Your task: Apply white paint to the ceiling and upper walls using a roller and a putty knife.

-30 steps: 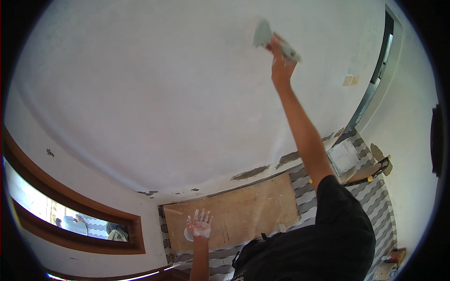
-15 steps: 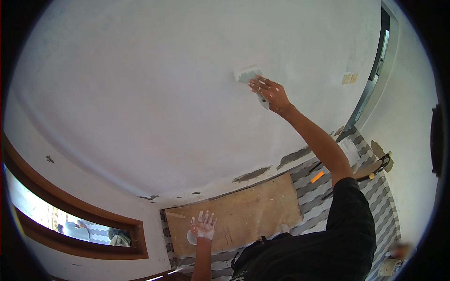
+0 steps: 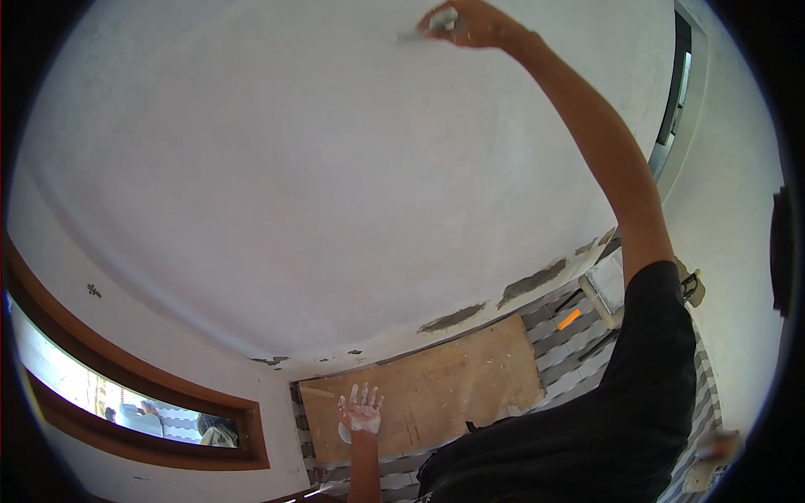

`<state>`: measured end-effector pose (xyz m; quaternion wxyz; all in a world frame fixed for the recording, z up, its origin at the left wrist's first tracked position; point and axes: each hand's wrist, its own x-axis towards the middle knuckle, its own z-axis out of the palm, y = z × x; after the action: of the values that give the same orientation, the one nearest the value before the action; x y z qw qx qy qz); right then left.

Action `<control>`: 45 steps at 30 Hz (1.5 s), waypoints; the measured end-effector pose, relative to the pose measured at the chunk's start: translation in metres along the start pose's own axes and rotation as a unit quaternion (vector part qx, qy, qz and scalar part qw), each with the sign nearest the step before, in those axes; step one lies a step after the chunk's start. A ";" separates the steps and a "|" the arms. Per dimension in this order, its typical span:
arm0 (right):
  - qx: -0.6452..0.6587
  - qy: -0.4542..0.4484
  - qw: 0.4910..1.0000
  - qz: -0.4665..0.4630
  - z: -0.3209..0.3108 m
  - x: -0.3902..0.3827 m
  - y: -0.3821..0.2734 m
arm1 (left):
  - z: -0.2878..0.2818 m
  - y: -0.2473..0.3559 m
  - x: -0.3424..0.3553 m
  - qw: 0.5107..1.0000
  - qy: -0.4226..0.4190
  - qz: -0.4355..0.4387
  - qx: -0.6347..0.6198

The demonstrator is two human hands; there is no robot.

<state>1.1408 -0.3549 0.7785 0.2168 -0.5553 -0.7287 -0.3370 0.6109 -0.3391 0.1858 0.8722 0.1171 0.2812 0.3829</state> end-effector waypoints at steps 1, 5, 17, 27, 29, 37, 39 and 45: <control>-0.014 0.013 0.999 0.026 -0.019 0.002 -0.010 | -0.006 0.002 -0.001 1.000 0.009 0.006 -0.001; -0.076 0.076 0.990 0.090 -0.061 0.028 -0.034 | -0.009 -0.001 0.000 1.000 0.011 -0.003 -0.006; -0.176 0.143 0.973 0.035 0.162 -0.154 -0.054 | -0.014 -0.001 0.004 0.999 0.033 -0.018 0.003; -0.043 -0.023 0.998 0.039 0.115 -0.141 -0.042 | -0.022 0.013 0.004 1.000 0.000 -0.004 0.017; -0.125 0.054 0.989 0.050 0.065 -0.079 -0.051 | -0.022 0.017 0.000 1.000 -0.005 0.003 0.008; -0.186 0.233 0.951 0.083 0.020 0.033 -0.036 | -0.033 0.017 -0.023 1.000 0.021 0.010 -0.003; -0.212 0.282 0.935 0.029 0.055 0.004 -0.023 | -0.050 0.016 -0.026 0.999 0.031 0.012 -0.006; -0.176 0.239 0.955 0.026 0.139 -0.095 -0.059 | -0.079 0.014 -0.039 1.000 0.025 0.006 -0.006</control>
<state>1.1195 -0.3254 0.6039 0.2923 -0.5070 -0.5699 -0.5768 0.5352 -0.3592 0.1430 0.8630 0.1037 0.3001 0.3929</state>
